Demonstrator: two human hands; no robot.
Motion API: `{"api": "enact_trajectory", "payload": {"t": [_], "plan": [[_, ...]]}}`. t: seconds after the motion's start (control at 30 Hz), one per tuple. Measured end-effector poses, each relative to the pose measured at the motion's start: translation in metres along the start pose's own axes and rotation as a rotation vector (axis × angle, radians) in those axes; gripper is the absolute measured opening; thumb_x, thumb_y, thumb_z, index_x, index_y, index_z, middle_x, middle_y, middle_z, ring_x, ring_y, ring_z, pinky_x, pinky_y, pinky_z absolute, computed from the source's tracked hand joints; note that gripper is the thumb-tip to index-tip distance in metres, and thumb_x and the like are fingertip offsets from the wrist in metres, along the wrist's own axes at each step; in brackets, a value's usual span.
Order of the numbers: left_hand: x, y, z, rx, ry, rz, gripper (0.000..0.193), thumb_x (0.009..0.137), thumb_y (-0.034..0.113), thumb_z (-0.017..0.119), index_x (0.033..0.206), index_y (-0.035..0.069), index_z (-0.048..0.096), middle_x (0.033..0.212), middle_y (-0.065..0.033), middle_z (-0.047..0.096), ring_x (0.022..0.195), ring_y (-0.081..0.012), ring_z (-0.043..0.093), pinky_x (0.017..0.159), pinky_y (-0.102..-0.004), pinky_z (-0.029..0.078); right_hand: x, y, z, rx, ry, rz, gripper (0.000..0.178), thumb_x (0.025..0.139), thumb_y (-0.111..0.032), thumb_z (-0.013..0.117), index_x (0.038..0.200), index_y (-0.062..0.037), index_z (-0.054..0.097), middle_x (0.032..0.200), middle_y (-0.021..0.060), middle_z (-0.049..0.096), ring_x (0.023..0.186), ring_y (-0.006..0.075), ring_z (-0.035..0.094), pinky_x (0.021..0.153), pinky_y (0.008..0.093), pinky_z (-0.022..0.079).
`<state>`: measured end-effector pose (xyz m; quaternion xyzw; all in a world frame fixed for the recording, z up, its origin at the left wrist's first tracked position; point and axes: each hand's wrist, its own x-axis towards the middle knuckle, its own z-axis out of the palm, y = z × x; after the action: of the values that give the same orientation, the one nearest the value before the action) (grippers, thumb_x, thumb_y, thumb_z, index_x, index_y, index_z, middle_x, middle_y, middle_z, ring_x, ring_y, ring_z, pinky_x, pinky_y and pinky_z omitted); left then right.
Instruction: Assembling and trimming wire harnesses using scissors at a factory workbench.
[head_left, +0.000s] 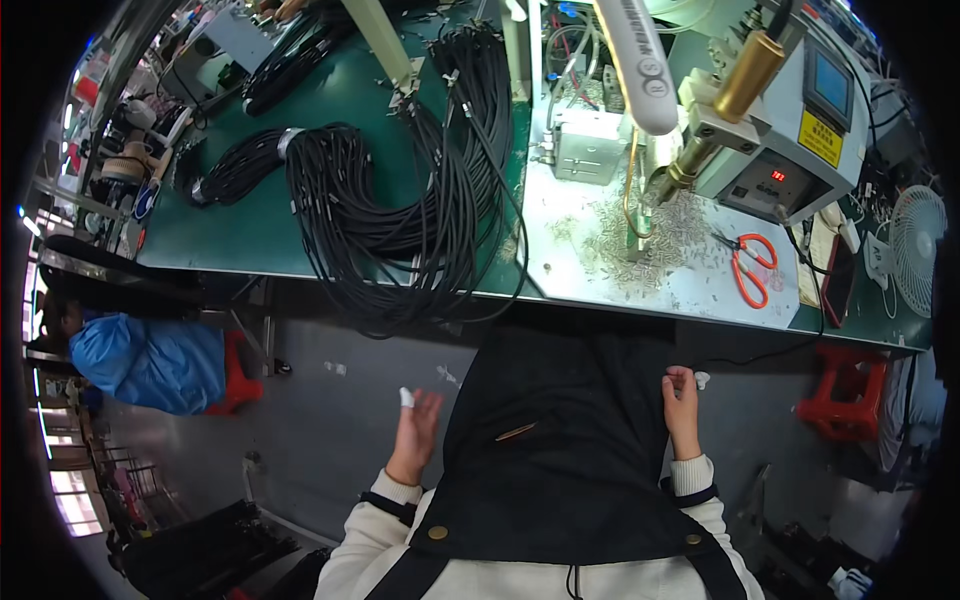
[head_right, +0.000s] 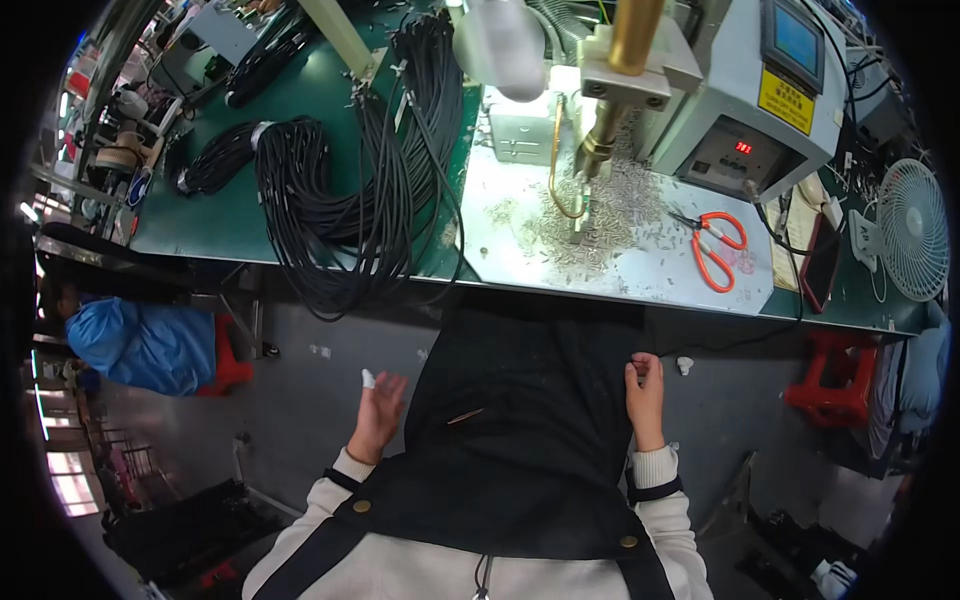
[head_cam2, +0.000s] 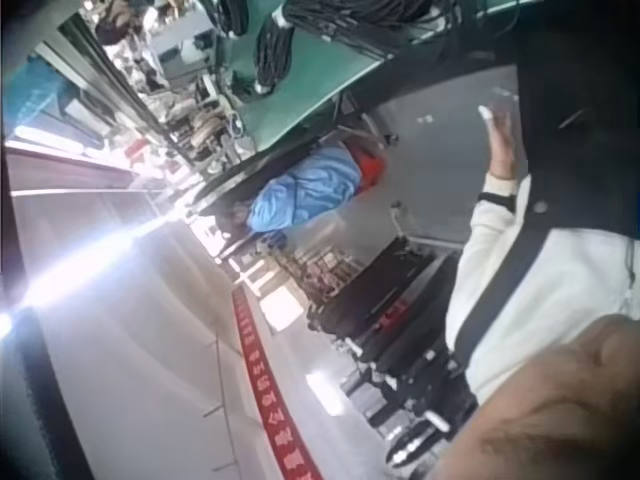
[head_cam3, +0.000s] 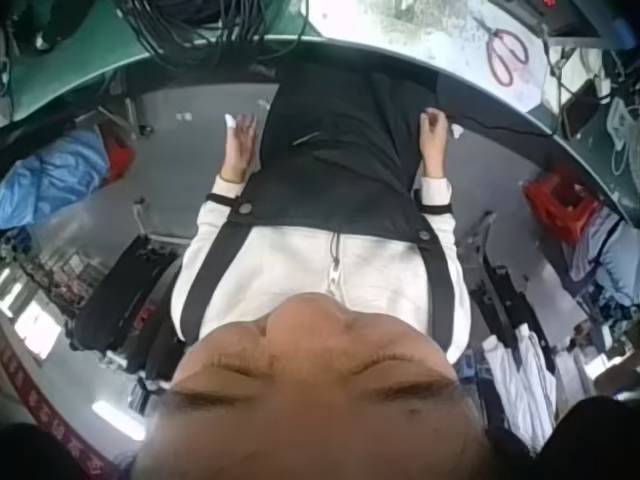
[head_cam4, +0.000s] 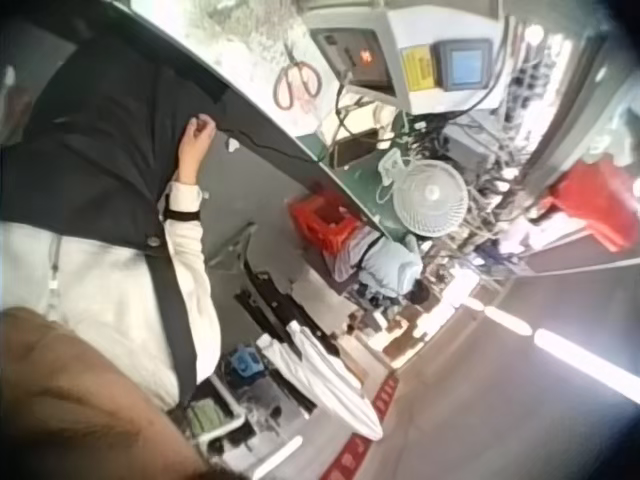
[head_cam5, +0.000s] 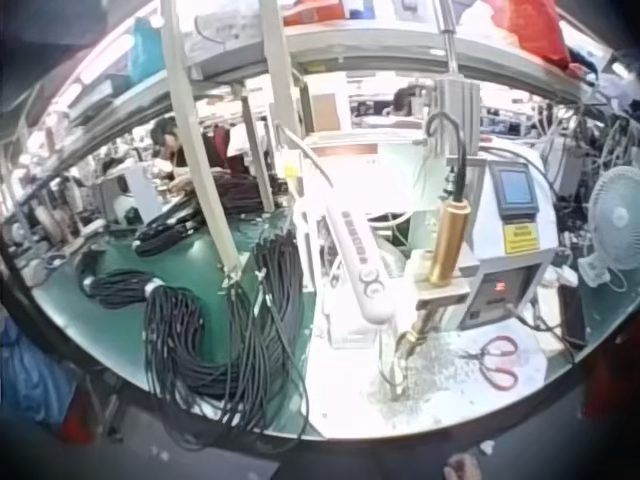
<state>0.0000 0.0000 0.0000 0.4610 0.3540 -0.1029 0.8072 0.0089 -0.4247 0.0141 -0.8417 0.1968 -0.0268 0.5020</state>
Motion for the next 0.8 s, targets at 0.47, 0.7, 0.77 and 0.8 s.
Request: {"api": "enact_trajectory", "payload": {"t": [0.47,0.7,0.77,0.8], "plan": [[-0.027,0.016,0.029,-0.327,-0.343,-0.437,0.075,0.08,0.059,0.037,0.13,0.007,0.016,0.13,-0.0158,0.034,0.114,-0.0287,0.04,0.099,-0.0429,0.027,0.0,0.0,0.01,-0.007,0.078,0.003,0.012,0.082,-0.008,0.051,0.092,-0.0025,0.047,0.082,0.0055,0.051,0.077,0.0133,0.05,0.072,0.025,0.041],[-0.06,0.12,0.058,0.523,-0.578,-0.261,0.048,0.086,0.039,0.044,0.113,-0.001,0.043,0.109,-0.0184,0.052,0.098,-0.027,0.054,0.07,-0.0337,0.05,0.005,0.003,0.008,0.016,0.053,0.019,0.012,0.082,-0.008,0.052,0.091,-0.0027,0.047,0.08,0.0048,0.051,0.074,0.0123,0.05,0.069,0.0242,0.041],[-0.066,0.159,0.077,0.678,-0.433,0.221,0.041,0.084,0.033,0.051,0.107,0.0,0.049,0.097,-0.0162,0.057,0.09,-0.0235,0.058,0.052,-0.0267,0.05,0.006,0.001,0.007,-0.001,0.04,0.021,0.011,0.081,-0.008,0.052,0.09,-0.0026,0.047,0.08,0.0045,0.051,0.072,0.0119,0.049,0.068,0.0239,0.041],[-0.064,0.166,0.081,0.661,-0.321,0.458,0.046,0.08,0.034,0.055,0.11,0.0,0.047,0.099,-0.0153,0.056,0.093,-0.0232,0.057,0.061,-0.0293,0.048,0.007,0.0,0.007,0.0,0.045,0.016,0.011,0.081,-0.008,0.052,0.09,-0.0026,0.047,0.08,0.0045,0.051,0.072,0.0119,0.049,0.068,0.0239,0.041]]}}
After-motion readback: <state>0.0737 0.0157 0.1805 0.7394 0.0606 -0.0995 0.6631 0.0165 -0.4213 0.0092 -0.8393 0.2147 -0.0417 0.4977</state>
